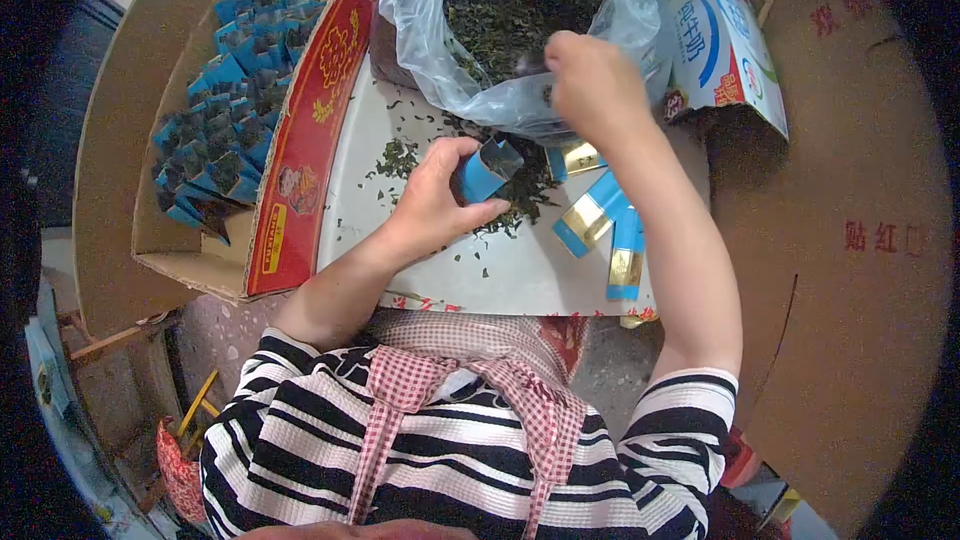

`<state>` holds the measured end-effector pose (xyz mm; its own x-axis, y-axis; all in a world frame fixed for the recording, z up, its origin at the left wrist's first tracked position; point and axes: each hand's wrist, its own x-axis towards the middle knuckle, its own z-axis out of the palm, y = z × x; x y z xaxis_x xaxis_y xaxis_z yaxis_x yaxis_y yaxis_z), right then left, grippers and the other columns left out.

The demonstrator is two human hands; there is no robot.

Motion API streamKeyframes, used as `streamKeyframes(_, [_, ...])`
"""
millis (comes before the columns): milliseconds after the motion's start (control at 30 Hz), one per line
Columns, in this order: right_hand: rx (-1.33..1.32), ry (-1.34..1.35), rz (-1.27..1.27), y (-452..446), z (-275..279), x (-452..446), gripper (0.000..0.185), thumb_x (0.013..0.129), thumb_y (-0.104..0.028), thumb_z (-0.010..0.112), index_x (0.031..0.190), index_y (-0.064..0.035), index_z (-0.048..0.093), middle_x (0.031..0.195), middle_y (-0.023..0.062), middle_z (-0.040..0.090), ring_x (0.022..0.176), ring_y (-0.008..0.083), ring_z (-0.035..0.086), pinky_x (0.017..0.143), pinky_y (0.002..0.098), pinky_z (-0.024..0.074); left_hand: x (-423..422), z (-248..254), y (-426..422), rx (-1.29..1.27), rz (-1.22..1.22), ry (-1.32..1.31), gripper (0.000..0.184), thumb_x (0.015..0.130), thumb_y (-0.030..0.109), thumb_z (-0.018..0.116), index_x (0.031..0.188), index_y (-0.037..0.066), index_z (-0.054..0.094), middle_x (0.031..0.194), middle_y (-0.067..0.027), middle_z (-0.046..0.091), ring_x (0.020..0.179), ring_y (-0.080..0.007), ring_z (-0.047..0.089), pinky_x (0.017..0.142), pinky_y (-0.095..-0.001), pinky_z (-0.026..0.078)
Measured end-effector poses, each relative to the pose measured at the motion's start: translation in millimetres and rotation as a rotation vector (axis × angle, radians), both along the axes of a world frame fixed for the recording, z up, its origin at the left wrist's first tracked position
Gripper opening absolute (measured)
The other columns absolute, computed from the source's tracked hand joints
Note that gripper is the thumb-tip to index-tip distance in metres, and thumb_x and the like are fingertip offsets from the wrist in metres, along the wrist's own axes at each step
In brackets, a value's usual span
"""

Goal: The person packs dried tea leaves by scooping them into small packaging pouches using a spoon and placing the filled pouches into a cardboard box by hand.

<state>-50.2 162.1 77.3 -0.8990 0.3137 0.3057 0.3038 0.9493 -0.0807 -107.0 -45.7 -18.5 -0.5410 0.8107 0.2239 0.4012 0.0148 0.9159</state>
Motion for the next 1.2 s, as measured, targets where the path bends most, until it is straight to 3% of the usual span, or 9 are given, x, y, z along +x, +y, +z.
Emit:
streamKeyframes(100, [-0.210, 0.094, -0.025, -9.2, -19.9, -22.7, 0.012, 0.083, -0.012, 0.059, 0.089, -0.0029, 0.065, 0.080, 0.0145, 0.066, 0.073, 0.0314, 0.063, 0.067, 0.0368, 0.0497, -0.1, -3.8, 1.0, 0.056, 0.006, 0.090, 0.060, 0.066, 0.018, 0.082, 0.113, 0.001, 0.050, 0.106, -0.0150, 0.050, 0.093, -0.0270, 0.057, 0.075, -0.0341, 0.051])
streamKeyframes(267, [-0.661, 0.310, -0.200, -4.5, -46.0, -51.0, 0.011, 0.085, -0.007, 0.059, 0.086, 0.0009, 0.066, 0.075, 0.0084, 0.067, 0.065, 0.0129, 0.062, 0.060, 0.0280, 0.0506, -0.3, 4.0, -0.1, -0.026, -0.021, -0.061, 0.064, 0.063, 0.018, 0.084, 0.114, 0.001, 0.049, 0.107, -0.0144, 0.053, 0.100, -0.0265, 0.055, 0.085, -0.0344, 0.046])
streamKeyframes(367, [-0.953, 0.401, -0.253, -6.6, -37.9, -54.4, 0.009, 0.086, -0.006, 0.059, 0.088, 0.0017, 0.064, 0.079, 0.0084, 0.066, 0.067, 0.0125, 0.062, 0.061, 0.0250, 0.0512, -0.5, 3.5, -0.8, -0.006, -0.022, -0.066, 0.065, 0.063, 0.018, 0.084, 0.114, 0.000, 0.049, 0.107, -0.0144, 0.053, 0.100, -0.0264, 0.054, 0.086, -0.0343, 0.046])
streamKeyframes(567, [-1.178, 0.544, -0.240, -0.7, -36.4, -38.8, 0.009, 0.089, -0.006, 0.058, 0.095, -0.0003, 0.061, 0.085, 0.0085, 0.065, 0.068, 0.0127, 0.061, 0.062, 0.0248, 0.0514, -1.2, 3.5, -1.5, 0.013, -0.005, -0.018, 0.064, 0.064, 0.019, 0.083, 0.115, 0.000, 0.049, 0.107, -0.0149, 0.051, 0.099, -0.0270, 0.055, 0.084, -0.0348, 0.048])
streamKeyframes(833, [-1.241, 0.579, -0.190, -6.6, -16.3, 5.6, 0.009, 0.092, -0.008, 0.058, 0.099, -0.0027, 0.061, 0.088, 0.0067, 0.065, 0.076, 0.0115, 0.061, 0.069, 0.0240, 0.0502, -3.9, -1.9, 0.4, -0.001, -0.002, -0.088, 0.067, 0.065, 0.021, 0.083, 0.117, -0.001, 0.048, 0.110, -0.0163, 0.052, 0.099, -0.0281, 0.056, 0.085, -0.0351, 0.048])
streamKeyframes(900, [-1.261, 0.540, -0.132, -7.7, -11.3, 25.1, 0.009, 0.092, -0.008, 0.058, 0.099, -0.0027, 0.060, 0.089, 0.0056, 0.064, 0.078, 0.0123, 0.061, 0.072, 0.0252, 0.0497, -3.7, -0.6, 1.0, -0.036, 0.010, -0.144, 0.063, 0.066, 0.014, 0.083, 0.117, 0.000, 0.048, 0.108, -0.0101, 0.054, 0.100, -0.0179, 0.055, 0.089, -0.0302, 0.045])
streamKeyframes(933, [-1.262, 0.539, -0.135, -8.4, -10.4, 35.2, 0.009, 0.092, -0.008, 0.058, 0.099, -0.0027, 0.060, 0.089, 0.0056, 0.064, 0.078, 0.0123, 0.061, 0.072, 0.0252, 0.0497, -3.7, -3.6, 1.5, -0.038, 0.009, -0.147, 0.063, 0.066, 0.014, 0.083, 0.117, 0.000, 0.048, 0.108, -0.0101, 0.054, 0.100, -0.0179, 0.055, 0.089, -0.0302, 0.045])
streamKeyframes(1167, [-1.245, 0.379, 0.033, -12.6, -3.2, 88.9, 0.007, 0.091, -0.005, 0.058, 0.097, -0.0015, 0.059, 0.091, 0.0034, 0.060, 0.083, 0.0124, 0.060, 0.076, 0.0267, 0.0497, -6.3, -5.3, 1.6, -0.018, -0.128, -0.413, 0.067, 0.067, 0.007, 0.082, 0.122, 0.000, 0.045, 0.110, -0.0065, 0.056, 0.102, -0.0136, 0.054, 0.090, -0.0302, 0.045])
streamKeyframes(1200, [-1.245, 0.381, 0.030, -15.0, -2.1, 92.4, 0.007, 0.091, -0.005, 0.058, 0.097, -0.0015, 0.059, 0.091, 0.0034, 0.060, 0.083, 0.0124, 0.060, 0.076, 0.0267, 0.0497, -7.3, -3.7, 0.7, 0.005, -0.217, -0.569, 0.067, 0.066, 0.012, 0.084, 0.121, -0.001, 0.047, 0.106, -0.0075, 0.057, 0.097, -0.0150, 0.056, 0.087, -0.0308, 0.047])
